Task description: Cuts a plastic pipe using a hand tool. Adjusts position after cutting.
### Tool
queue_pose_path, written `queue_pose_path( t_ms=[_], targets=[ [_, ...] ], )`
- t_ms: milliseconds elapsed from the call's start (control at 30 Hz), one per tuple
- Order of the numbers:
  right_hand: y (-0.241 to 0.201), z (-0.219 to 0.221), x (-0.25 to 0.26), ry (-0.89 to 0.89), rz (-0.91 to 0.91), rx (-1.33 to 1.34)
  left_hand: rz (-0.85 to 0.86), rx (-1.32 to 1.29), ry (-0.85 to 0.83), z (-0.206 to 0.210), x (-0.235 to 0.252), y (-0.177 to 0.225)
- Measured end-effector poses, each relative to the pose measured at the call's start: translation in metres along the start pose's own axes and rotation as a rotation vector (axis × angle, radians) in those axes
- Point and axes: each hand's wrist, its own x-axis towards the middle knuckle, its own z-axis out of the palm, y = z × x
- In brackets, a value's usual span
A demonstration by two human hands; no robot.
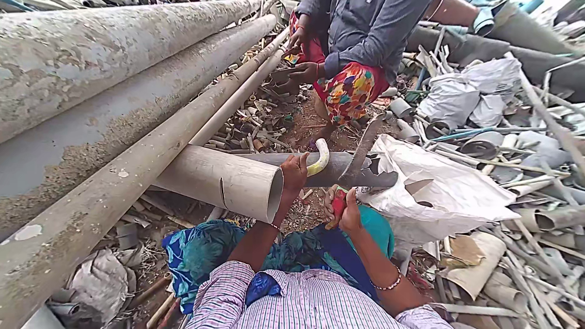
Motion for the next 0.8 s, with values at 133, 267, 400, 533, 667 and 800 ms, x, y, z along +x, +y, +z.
queue_pose_path(
  t_ms=[133, 267, 400, 533, 667, 800],
  targets=[
    [0.025, -0.008, 0.009, 0.085, -0.096, -0.096, 0.010, -0.050, -0.017, -0.003, -0.003, -0.006],
    [0.021, 0.002, 0.006, 0.159, 0.326, -0.156, -0.004, -0.040, 0.007, 0.000, 0.004, -0.003],
    [0.015, -0.001, 0.005, 0.113, -0.177, -0.135, 0.015, -0.069, -0.003, -0.002, -0.006, -0.006],
    [0.046, -0.002, -0.002, 0.166, 0.333, -0.206, -0.006, -0.053, -0.039, -0.004, -0.008, -0.007],
    [0.022, 0.012, -0.007, 0.236, 0.334, -0.154, 0.125, 0.058, 0.006, 0.002, -0.007, -0.008],
    [0.025, 0.009, -0.003, 0.334, 0.372, -0.204, 0.406, 0.152, 0.036, 0.006, -0.007, -0.016]
  ],
)
